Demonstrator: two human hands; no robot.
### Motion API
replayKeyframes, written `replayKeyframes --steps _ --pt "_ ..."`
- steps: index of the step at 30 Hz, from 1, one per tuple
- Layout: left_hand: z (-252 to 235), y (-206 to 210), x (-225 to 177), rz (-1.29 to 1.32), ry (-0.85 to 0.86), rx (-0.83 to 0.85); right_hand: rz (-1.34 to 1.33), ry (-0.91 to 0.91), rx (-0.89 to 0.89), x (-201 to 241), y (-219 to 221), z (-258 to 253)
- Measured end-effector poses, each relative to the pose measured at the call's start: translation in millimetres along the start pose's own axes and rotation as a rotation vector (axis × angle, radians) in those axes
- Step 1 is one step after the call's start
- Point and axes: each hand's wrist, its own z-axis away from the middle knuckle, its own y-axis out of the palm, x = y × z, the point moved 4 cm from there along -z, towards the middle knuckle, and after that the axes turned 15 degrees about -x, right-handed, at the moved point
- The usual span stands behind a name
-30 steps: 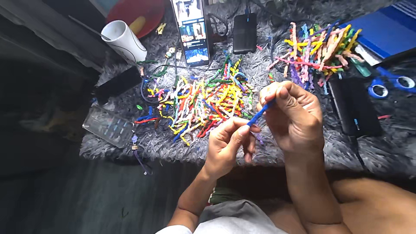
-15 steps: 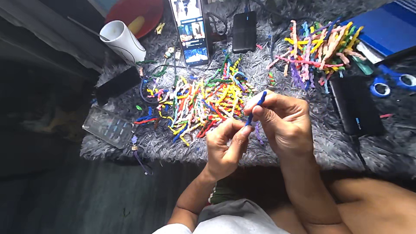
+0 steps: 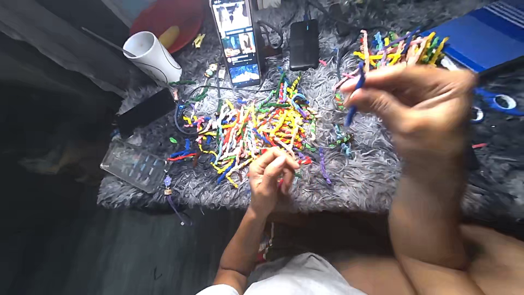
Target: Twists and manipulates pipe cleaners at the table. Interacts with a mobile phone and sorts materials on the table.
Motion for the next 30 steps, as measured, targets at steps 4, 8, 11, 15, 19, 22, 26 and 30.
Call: replayKeyframes --steps 4,8,11,15,19,22,26,30 --pt "-3 -20 -11 -0.187 0.193 -0.221 0.744 -0.038 -0.066 -19 -62 -45" --pt "-6 -29 -14 -0.300 0.342 -0.371 1.070 0.125 -0.168 -42 -89 -52" --pt "-7 -32 -11 -0.316 0.398 -0.418 1.007 0.095 0.009 -41 -51 -39" --pt "-7 -30 -8 -0.356 0.438 -0.413 0.848 0.030 0.335 -63 13 -14" --pt "-4 -29 -8 -0.417 0.474 -0.394 0.788 -0.022 0.474 -73 45 7" --pt "-3 -27 -7 -0.420 0.478 -0.386 0.721 0.061 0.494 -70 52 20" --pt "-2 -26 -7 -0.438 0.504 -0.366 0.640 0.095 0.403 -62 50 22" --pt "-1 -20 -5 -0.536 0.595 -0.275 0.656 0.002 0.270 -38 42 23"
